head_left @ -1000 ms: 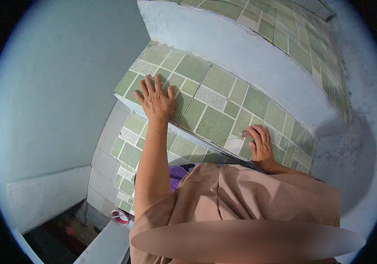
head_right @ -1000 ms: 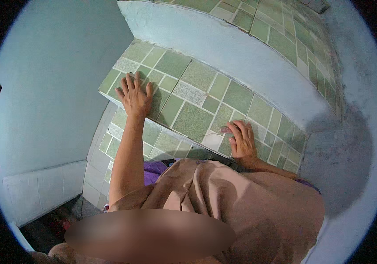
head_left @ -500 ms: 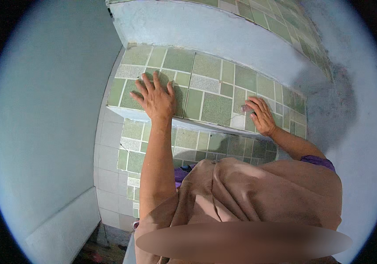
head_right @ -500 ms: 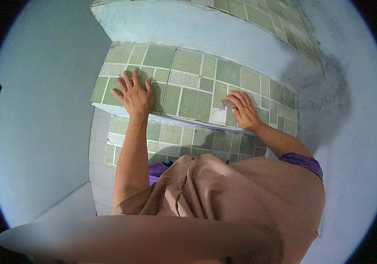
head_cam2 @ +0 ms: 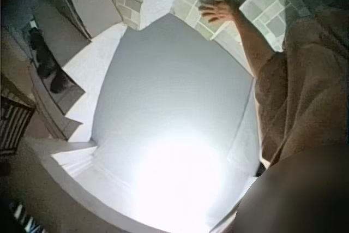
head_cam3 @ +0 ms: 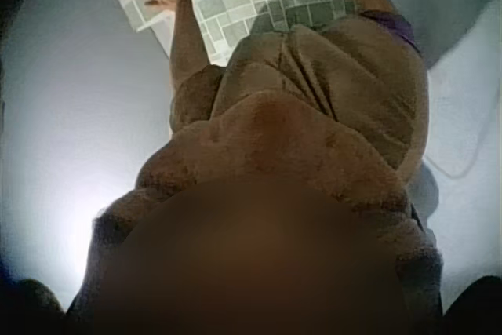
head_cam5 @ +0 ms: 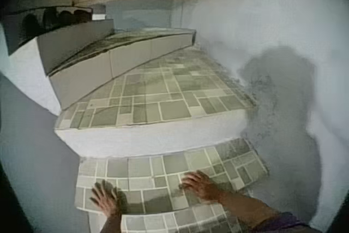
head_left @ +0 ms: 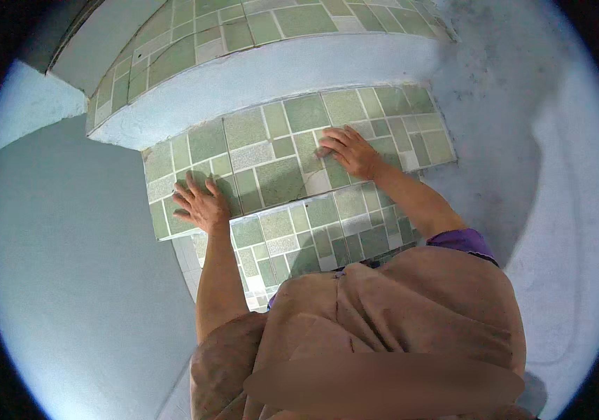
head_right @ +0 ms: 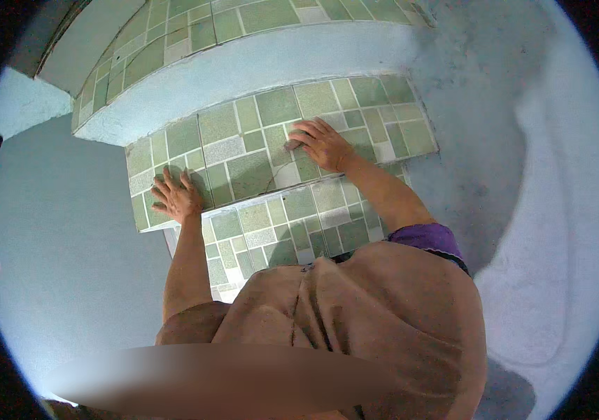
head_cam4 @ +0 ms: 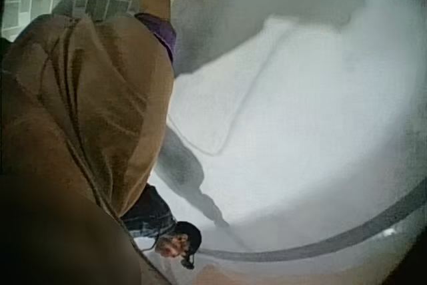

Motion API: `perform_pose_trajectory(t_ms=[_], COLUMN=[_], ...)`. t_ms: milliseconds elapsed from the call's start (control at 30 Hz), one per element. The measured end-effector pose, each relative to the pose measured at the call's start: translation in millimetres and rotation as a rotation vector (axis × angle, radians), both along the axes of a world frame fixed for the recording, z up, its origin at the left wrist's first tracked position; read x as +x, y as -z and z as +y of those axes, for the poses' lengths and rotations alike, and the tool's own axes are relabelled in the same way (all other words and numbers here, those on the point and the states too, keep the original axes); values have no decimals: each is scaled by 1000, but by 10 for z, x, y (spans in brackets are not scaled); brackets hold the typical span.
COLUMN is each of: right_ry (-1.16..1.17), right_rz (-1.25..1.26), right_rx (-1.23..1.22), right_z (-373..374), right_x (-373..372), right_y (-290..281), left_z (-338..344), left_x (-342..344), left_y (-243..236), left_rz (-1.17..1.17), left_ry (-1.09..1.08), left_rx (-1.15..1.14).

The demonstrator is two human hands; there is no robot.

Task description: The person kneels on the floor and uses a small tool to apply grout into the gaps between green and white tiles on a staircase. They work methodically along the edges and surfaces of the steps, smoothing the grout lines.

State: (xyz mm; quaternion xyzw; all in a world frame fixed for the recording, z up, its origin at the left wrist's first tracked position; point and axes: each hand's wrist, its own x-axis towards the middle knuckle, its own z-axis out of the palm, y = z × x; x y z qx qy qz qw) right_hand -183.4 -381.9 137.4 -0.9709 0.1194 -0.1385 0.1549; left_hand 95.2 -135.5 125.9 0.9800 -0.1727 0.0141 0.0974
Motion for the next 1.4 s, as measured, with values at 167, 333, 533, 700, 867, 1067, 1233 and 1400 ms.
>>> perform_pose_trajectory(t_ms=[167,333,533,700,867,1067,1233,1400], right_ry=[74,124,129,116,123,111,102,97], right_rz=[81,155,115,86,114,108,100,199], right_rx=[-83,-105,-85,-69,-54,-55,-70,-73], right_z=[-36,-19,-24,-35,-43,-60,-60,-44], right_x=[1,5,9,6,0,-12,-21,-5], right_y=[101,139,156,161,155,179,144,37], left_z=[-15,-7,-9,-13,-16,7,-76,-676], left_x=[32,38,54,57,57,81,-31,-855], left_y=[13,40,64,80,66,114,115,99], left_rz=[54,29,25,-4,4,5,-24,101], left_ry=[-20,-18,-20,-26,-27,-27,-50,-77], left_rx=[120,71,67,101,53,73,104,139])
